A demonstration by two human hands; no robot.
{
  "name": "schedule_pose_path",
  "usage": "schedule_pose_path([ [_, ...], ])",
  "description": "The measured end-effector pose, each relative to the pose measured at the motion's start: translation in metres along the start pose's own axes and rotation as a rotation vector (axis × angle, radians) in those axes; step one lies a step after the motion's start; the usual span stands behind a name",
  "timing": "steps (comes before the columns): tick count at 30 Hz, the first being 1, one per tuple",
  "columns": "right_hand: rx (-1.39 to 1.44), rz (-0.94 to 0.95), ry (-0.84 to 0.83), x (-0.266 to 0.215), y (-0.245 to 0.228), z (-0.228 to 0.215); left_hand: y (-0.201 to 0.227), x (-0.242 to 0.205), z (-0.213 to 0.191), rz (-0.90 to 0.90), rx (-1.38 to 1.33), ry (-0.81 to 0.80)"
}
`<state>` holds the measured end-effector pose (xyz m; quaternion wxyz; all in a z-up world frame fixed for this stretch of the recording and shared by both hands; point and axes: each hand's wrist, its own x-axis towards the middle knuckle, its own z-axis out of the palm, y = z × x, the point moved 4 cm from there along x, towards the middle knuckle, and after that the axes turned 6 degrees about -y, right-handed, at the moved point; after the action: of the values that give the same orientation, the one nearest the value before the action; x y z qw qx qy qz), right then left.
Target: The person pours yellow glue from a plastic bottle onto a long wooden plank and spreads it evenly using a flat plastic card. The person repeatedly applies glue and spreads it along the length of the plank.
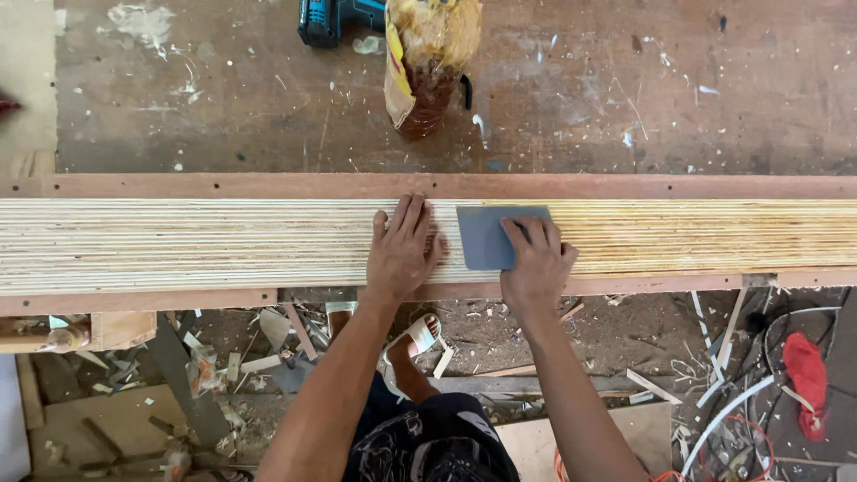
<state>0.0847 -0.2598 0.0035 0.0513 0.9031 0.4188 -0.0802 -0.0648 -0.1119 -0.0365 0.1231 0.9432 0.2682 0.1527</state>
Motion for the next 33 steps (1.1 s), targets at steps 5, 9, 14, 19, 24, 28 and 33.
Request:
schedule_pose_path([
  [5,0.018,-0.033,0.078,0.014,-0.015,0.007,-0.002,0.000,0.003,-0.019,0.008,-0.052],
  [9,0.041,-0.030,0.054,0.009,-0.016,0.003,-0.003,0.002,0.005,-0.042,-0.004,-0.097],
  [14,-0.004,-0.007,-0.092,0.015,-0.009,-0.012,-0.004,-0.001,0.006,-0.024,0.007,-0.081],
  [19,0.002,0.034,-0.145,0.039,0.004,-0.014,-0.008,-0.001,0.014,-0.055,-0.004,-0.159],
  [24,-0.035,0.006,-0.161,0.035,0.016,-0.014,-0.008,-0.004,0.026,-0.077,-0.003,-0.231],
  [28,-0.032,-0.033,-0.260,0.001,0.029,-0.014,-0.007,-0.005,0.022,-0.060,0.023,-0.232],
  [33,-0.013,-0.102,-0.270,-0.044,0.068,-0.003,-0.006,0.000,0.013,-0.039,0.060,-0.156],
])
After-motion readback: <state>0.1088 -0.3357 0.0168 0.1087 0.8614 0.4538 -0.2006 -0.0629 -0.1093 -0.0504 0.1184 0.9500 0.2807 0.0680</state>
